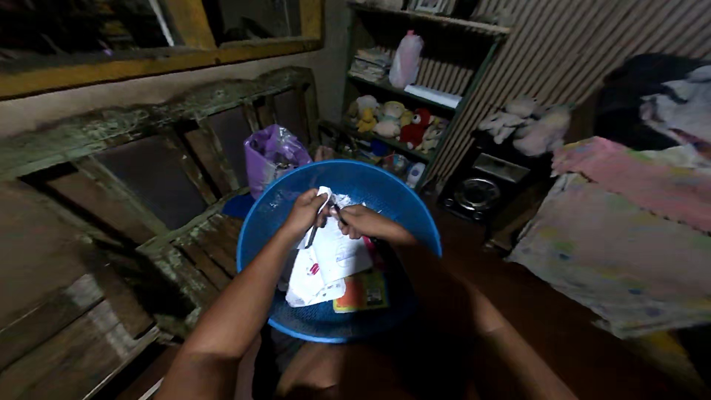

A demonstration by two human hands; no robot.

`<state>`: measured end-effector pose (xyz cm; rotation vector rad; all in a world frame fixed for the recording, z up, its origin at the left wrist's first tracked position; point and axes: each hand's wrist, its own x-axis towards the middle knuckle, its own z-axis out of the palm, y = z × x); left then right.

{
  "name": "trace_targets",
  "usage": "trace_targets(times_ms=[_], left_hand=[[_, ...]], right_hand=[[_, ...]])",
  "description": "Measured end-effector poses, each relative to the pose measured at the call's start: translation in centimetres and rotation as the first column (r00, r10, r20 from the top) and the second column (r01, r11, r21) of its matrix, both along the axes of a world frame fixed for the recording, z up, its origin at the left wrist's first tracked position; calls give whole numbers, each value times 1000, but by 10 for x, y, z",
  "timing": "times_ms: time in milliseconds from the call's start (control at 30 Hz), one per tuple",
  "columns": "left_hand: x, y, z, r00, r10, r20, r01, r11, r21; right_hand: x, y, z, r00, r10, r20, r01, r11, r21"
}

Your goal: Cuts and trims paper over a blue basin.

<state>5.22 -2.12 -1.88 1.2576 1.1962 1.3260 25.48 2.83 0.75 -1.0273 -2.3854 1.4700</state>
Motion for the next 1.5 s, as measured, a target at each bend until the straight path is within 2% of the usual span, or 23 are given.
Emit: trace_targets(times_ms=[167, 400, 667, 1033, 1267, 1500], left_hand=[[1, 0, -4, 1000, -19, -10, 19, 1000, 5], [0, 2, 0, 1000, 12, 19, -11, 999, -44], [2, 2, 4, 999, 10, -41, -11, 999, -35], [-4, 6, -3, 997, 76, -12, -76, 997, -34], [-6, 9, -4, 991, 136, 5, -135, 990, -24], [-1, 5, -2, 997, 72, -2, -72, 997, -6]], right_hand=[[-1, 8, -8, 1000, -9, -10, 9, 1000, -21], [4, 9, 1, 999, -33, -35, 31, 998, -49], [6, 10, 1, 999, -23, -23, 22, 999, -27], [6, 10, -2, 998, -52, -29, 51, 998, -29], [4, 6, 1, 999, -7, 42, 8, 999, -34], [3, 7, -1, 999, -8, 35, 9, 1000, -28]])
